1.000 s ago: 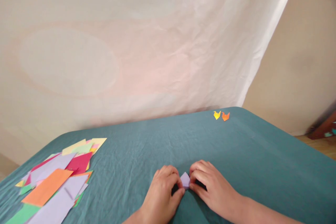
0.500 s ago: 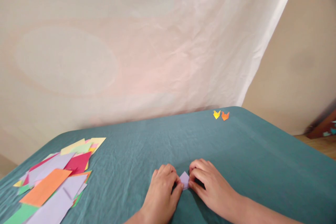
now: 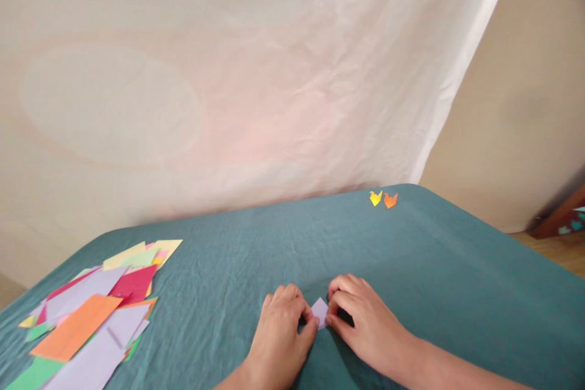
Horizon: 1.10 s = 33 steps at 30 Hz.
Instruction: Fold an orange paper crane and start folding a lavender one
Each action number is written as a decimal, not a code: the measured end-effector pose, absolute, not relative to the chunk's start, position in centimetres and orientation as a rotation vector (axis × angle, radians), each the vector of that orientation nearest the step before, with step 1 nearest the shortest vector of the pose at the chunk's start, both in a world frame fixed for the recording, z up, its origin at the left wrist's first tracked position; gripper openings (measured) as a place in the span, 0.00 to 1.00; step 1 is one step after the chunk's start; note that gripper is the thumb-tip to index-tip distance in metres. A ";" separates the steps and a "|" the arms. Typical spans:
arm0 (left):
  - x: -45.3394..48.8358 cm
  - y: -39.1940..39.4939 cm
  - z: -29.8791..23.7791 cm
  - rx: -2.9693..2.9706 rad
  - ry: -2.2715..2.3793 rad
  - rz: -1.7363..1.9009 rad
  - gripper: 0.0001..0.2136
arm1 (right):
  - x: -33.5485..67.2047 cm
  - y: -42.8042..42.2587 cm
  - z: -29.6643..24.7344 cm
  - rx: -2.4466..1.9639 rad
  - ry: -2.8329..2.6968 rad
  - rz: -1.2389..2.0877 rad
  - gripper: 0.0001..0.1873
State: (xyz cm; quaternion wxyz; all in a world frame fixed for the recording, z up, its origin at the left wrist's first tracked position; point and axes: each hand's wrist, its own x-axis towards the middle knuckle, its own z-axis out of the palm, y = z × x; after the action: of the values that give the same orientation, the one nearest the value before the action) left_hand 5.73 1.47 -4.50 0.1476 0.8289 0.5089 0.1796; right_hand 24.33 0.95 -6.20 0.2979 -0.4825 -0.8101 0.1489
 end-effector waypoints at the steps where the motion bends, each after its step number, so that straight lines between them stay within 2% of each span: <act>1: 5.7 1.5 -4.5 2.387 1.466 0.518 0.05 | 24.3 1.0 -6.2 -1.280 -2.152 0.390 0.06; 30: 5.7 1.5 -4.8 2.444 1.464 0.429 0.04 | 24.1 1.2 -6.0 -1.342 -2.142 0.459 0.06; 33: 5.5 1.5 -4.8 2.537 1.358 0.462 0.04 | 24.1 1.3 -6.2 -1.349 -2.127 0.472 0.07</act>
State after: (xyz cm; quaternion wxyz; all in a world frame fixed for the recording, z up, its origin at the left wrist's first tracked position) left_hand 5.50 1.52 -4.82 0.1135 0.8649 0.4629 0.1576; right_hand 24.11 1.33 -6.23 0.2858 -0.5044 -0.7954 0.1766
